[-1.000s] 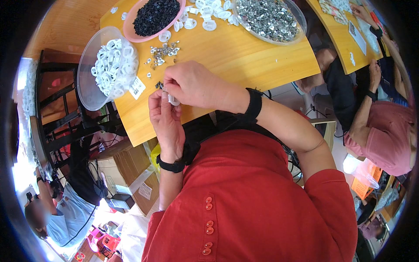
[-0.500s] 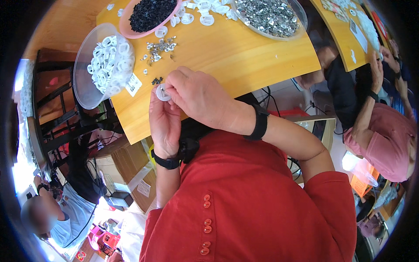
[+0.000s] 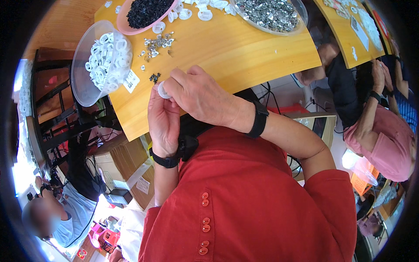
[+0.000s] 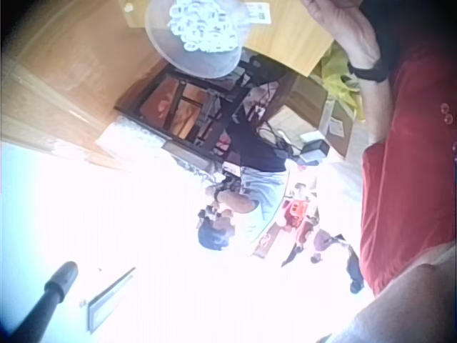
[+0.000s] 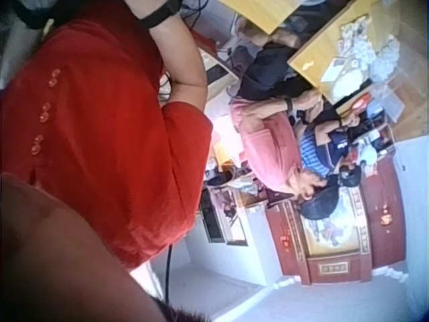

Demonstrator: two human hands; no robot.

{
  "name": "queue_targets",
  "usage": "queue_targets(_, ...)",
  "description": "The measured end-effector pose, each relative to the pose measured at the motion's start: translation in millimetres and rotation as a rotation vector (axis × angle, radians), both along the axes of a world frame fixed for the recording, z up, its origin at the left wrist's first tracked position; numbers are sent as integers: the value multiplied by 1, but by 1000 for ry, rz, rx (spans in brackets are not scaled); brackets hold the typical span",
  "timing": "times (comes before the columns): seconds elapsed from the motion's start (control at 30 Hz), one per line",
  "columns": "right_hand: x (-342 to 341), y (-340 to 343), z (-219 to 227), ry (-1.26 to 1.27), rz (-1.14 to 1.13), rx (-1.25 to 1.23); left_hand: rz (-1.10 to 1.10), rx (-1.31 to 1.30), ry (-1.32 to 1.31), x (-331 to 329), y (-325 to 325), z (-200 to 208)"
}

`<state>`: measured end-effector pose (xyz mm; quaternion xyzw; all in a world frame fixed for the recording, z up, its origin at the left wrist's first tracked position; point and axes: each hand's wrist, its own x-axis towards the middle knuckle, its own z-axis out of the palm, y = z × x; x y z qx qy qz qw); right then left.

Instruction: Manually assembling small metal rings and black plastic pieces into white plastic component housings.

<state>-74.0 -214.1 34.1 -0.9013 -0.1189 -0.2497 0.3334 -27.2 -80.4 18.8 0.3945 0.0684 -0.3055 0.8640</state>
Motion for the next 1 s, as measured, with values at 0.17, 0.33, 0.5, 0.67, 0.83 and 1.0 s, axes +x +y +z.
queue_targets(0.17, -3, -1, -8, 38, 21, 7, 14, 35, 22, -2, -1, -1)
queue_targets(0.33, -4, -3, -11, -8, 20, 127, -37, 26, 17, -1, -2, -1)
queue_targets(0.5, -2, -3, -2, 293, -142, 687, -65, 12, 16, 0, -1, -1)
queue_targets(0.67, 4, 1, -14, 418, -79, 961, -103, -42, -29, 0, 3, -6)
queue_targets(0.83, 9, 6, -13, 424, -109, 1179, -46, 1, -2, -5, -4, 14)
queue_targets(1.0, 10, 11, -18, 339, -154, 1158, -46, 36, 24, -4, -8, 15)
